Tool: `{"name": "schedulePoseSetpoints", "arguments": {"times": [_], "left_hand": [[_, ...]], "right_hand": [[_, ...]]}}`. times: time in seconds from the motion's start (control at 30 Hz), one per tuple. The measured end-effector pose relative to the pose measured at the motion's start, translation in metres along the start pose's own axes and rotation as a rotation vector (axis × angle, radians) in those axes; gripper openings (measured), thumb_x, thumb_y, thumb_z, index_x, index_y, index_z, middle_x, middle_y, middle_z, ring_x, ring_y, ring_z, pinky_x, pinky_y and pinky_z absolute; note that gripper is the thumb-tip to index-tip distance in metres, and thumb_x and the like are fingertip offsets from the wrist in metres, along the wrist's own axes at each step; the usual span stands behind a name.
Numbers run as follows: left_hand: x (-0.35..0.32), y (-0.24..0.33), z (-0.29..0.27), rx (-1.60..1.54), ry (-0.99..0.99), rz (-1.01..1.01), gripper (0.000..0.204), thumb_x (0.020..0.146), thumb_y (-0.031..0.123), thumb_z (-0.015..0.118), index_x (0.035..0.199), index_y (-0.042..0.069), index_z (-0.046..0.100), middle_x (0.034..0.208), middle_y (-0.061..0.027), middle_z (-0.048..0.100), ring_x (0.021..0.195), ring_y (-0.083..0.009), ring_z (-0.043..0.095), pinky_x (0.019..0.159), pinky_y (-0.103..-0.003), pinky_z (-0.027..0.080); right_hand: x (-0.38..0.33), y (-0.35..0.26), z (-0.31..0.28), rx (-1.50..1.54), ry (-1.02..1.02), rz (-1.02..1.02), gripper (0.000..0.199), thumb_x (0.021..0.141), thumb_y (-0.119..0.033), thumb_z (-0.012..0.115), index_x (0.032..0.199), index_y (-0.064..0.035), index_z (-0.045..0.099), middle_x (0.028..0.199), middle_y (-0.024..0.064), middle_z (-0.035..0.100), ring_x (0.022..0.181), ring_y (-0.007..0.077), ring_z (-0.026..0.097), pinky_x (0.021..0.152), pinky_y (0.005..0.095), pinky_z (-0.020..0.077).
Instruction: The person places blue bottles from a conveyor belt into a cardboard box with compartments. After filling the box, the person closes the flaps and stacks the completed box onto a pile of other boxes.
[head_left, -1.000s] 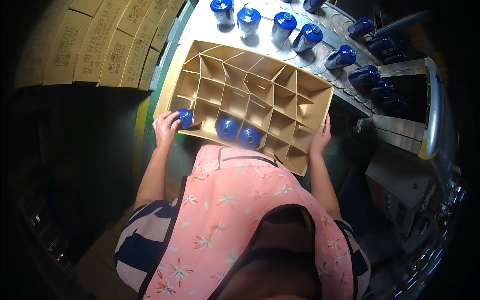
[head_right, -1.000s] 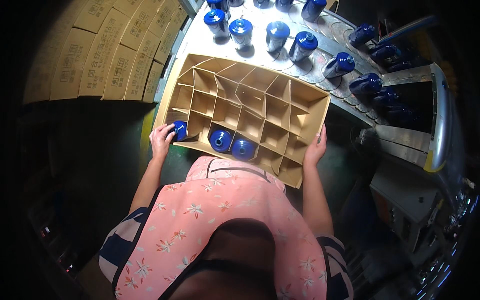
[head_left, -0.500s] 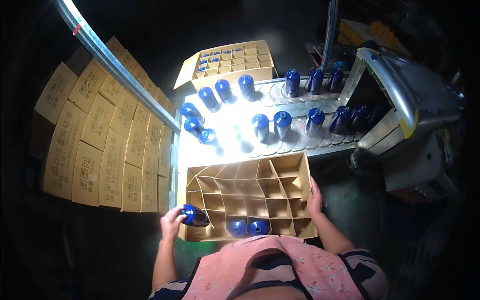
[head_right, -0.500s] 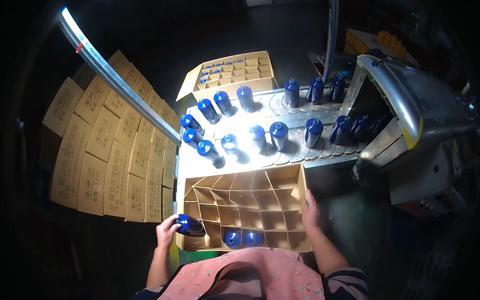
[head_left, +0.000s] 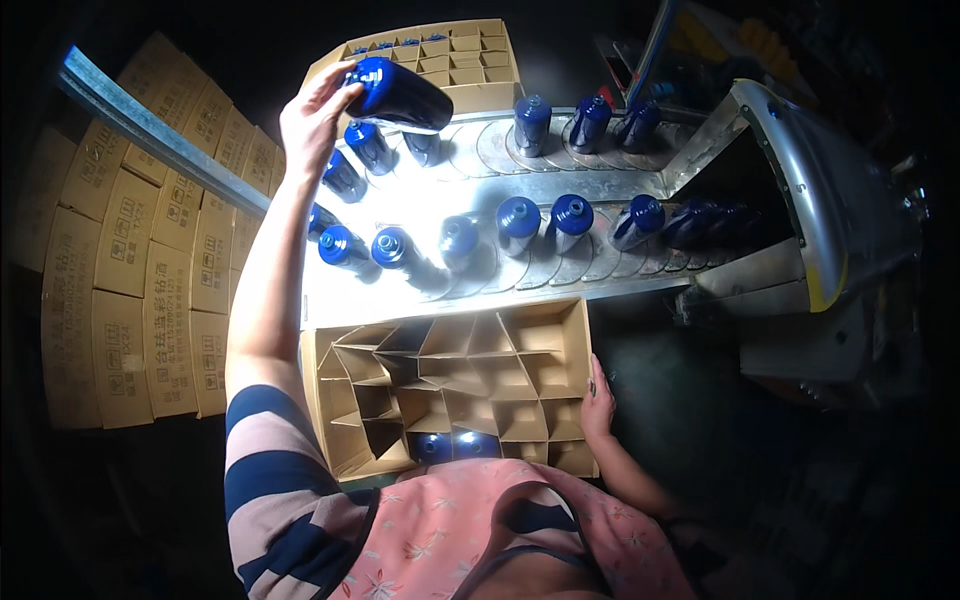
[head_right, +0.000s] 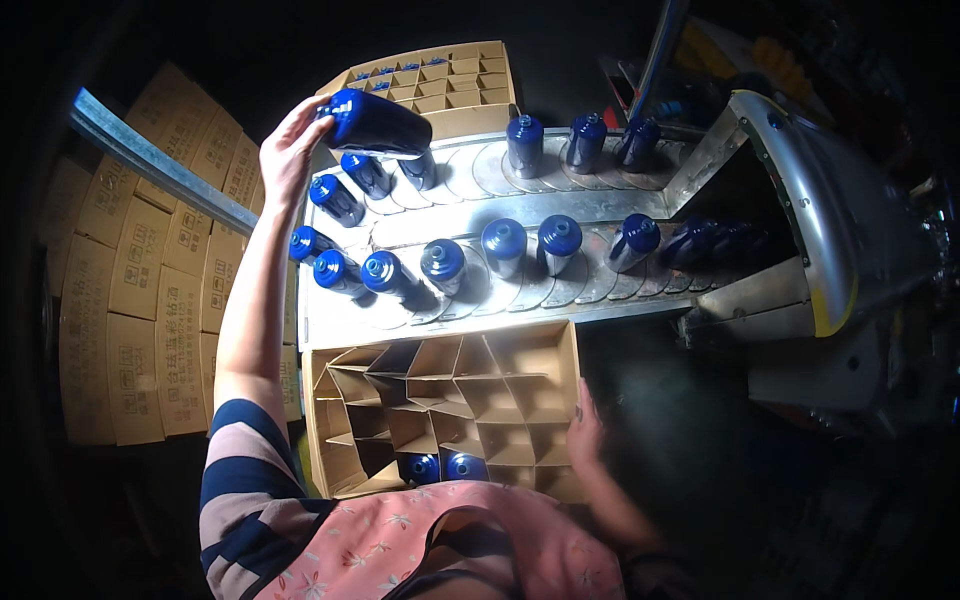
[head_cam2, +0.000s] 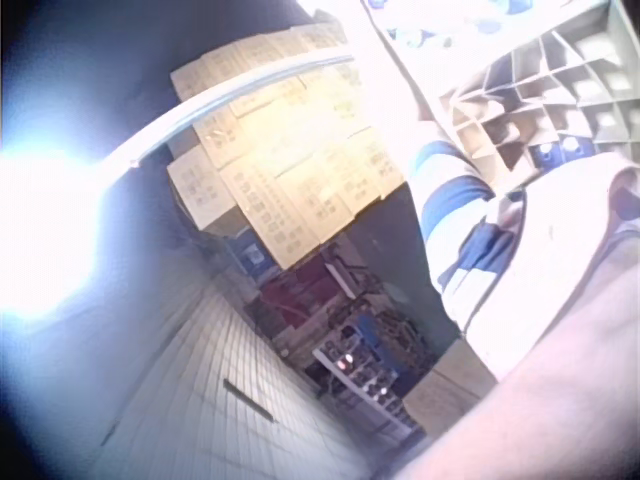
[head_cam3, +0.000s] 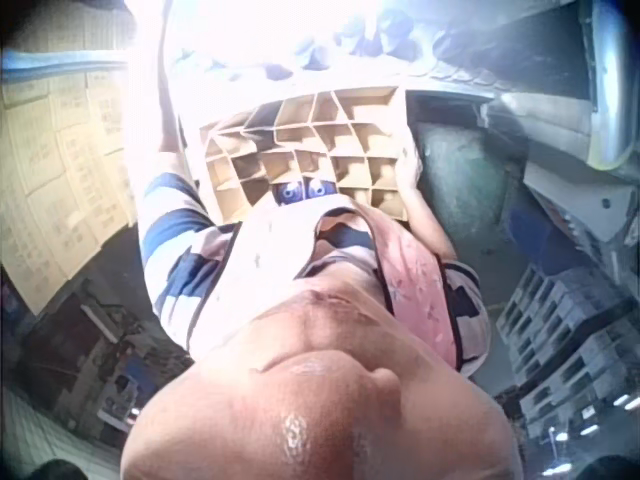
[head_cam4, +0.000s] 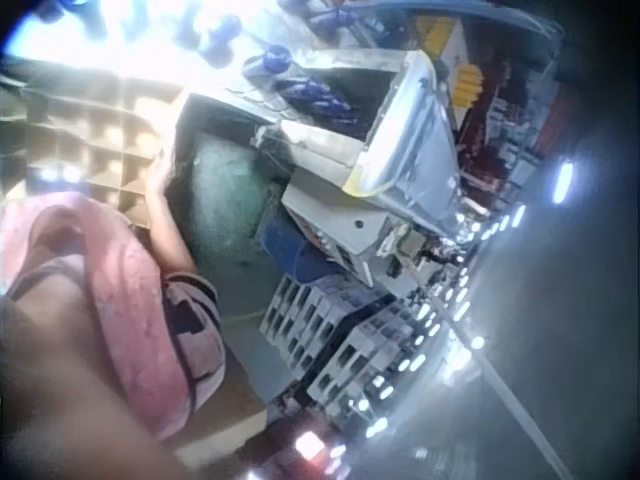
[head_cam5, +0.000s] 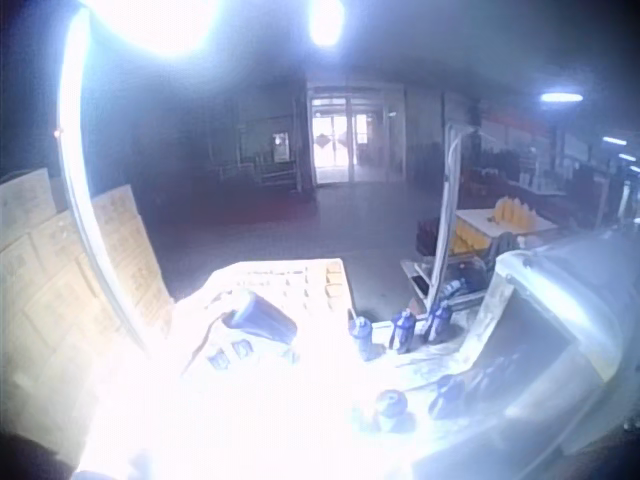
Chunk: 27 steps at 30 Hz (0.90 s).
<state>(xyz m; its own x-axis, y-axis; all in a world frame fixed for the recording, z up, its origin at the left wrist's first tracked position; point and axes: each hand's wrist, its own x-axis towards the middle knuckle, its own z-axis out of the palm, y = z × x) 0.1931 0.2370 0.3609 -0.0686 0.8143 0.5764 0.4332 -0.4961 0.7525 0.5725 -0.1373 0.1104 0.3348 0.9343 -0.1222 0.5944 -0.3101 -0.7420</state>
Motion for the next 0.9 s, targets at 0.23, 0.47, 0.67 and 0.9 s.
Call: {"name": "schedulePoseSetpoints", "arguments": {"times": [0.23, 0.47, 0.67, 0.9], "left_hand": [[0.073, -0.18, 0.18, 0.326, -0.217, -0.162, 0.038, 0.081, 0.027, 0.074, 0.113, 0.009, 0.068, 0.103, -0.0101, 0.071, 0.099, -0.0207, 0.068, 0.084, -0.029, 0.051], [0.067, -0.274, 0.221, 0.426, -0.267, -0.313, 0.04, 0.079, 0.026, 0.074, 0.117, 0.015, 0.067, 0.111, -0.0095, 0.069, 0.107, -0.0284, 0.064, 0.091, -0.036, 0.049], [0.025, -0.185, 0.209, -0.035, -0.434, -0.093, 0.032, 0.086, 0.024, 0.069, 0.117, 0.015, 0.068, 0.104, -0.011, 0.071, 0.095, -0.0228, 0.069, 0.082, -0.03, 0.053], [-0.08, -0.071, 0.304, 0.075, -1.051, 0.163, 0.047, 0.082, 0.029, 0.071, 0.126, 0.015, 0.06, 0.11, -0.013, 0.067, 0.105, -0.0341, 0.062, 0.092, -0.042, 0.048]], "right_hand": [[0.03, -0.009, 0.014, -0.077, 0.001, 0.013, 0.074, 0.077, 0.013, 0.048, 0.144, -0.0203, 0.044, 0.118, 0.0228, 0.061, 0.101, 0.0358, 0.064, 0.082, 0.0418, 0.0514], [0.044, -0.005, 0.027, -0.074, 0.019, -0.101, 0.069, 0.076, 0.012, 0.047, 0.143, -0.0071, 0.043, 0.125, 0.0208, 0.059, 0.109, 0.0359, 0.061, 0.088, 0.0384, 0.051], [0.046, -0.002, 0.025, -0.045, -0.045, -0.06, 0.054, 0.09, 0.008, 0.045, 0.142, -0.0044, 0.041, 0.135, 0.02, 0.053, 0.121, 0.0351, 0.055, 0.093, 0.0361, 0.0487], [0.037, 0.002, 0.026, -0.091, 0.018, -0.034, 0.066, 0.086, 0.007, 0.055, 0.144, -0.021, 0.042, 0.124, 0.0183, 0.06, 0.103, 0.0363, 0.064, 0.081, 0.0405, 0.0519]]}}
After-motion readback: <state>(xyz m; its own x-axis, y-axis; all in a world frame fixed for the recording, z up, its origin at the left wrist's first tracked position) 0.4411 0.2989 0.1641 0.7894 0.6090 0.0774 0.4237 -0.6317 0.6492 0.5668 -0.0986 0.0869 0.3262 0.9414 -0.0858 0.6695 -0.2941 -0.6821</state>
